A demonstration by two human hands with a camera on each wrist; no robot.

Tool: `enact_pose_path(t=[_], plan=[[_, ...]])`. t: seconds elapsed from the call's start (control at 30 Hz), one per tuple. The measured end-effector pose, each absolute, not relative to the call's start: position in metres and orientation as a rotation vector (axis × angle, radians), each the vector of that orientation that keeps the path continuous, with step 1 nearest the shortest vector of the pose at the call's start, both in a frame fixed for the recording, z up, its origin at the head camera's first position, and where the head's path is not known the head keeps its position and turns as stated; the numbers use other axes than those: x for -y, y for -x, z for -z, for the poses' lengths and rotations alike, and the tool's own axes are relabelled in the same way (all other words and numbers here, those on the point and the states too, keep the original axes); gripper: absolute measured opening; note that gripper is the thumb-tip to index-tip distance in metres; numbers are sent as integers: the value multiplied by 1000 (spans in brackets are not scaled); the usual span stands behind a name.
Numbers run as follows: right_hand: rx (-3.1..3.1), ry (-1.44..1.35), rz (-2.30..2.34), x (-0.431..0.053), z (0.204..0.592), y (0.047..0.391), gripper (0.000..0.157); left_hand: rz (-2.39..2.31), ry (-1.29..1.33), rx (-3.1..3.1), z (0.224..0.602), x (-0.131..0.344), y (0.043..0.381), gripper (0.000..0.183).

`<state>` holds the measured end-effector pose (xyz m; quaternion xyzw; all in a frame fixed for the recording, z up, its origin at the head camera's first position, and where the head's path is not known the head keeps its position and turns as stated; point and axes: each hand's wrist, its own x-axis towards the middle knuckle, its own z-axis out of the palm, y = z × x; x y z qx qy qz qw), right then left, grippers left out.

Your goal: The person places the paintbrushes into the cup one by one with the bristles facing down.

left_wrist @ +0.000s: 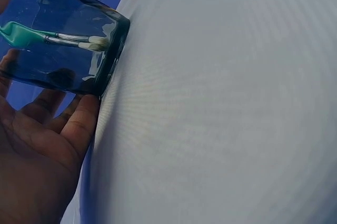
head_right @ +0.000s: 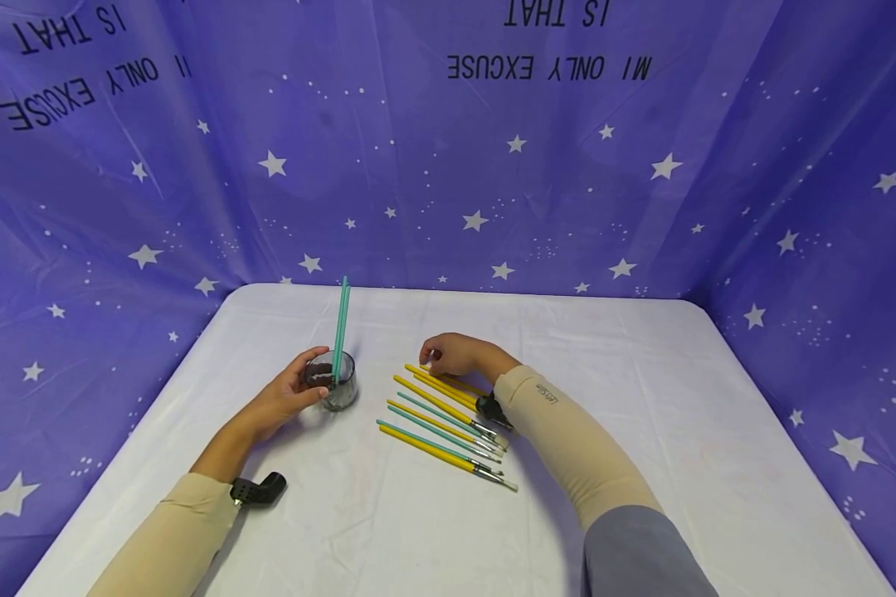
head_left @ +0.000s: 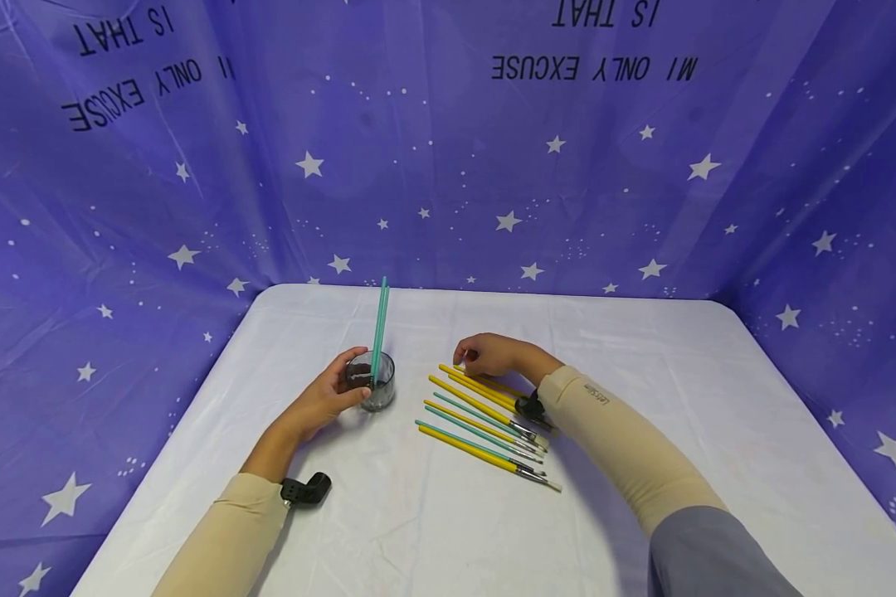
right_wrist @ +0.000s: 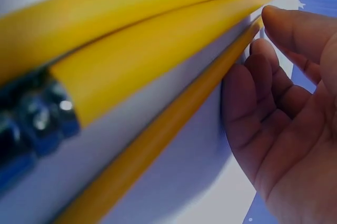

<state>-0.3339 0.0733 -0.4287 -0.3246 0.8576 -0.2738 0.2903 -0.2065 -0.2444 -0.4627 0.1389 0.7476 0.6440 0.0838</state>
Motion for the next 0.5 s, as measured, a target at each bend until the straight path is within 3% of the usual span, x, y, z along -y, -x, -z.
enact_pose_path(t=[0.5], plan=[[-2327, 903, 681, -70, 430, 333, 19, -1929, -417, -2224, 463, 245, 206, 74]])
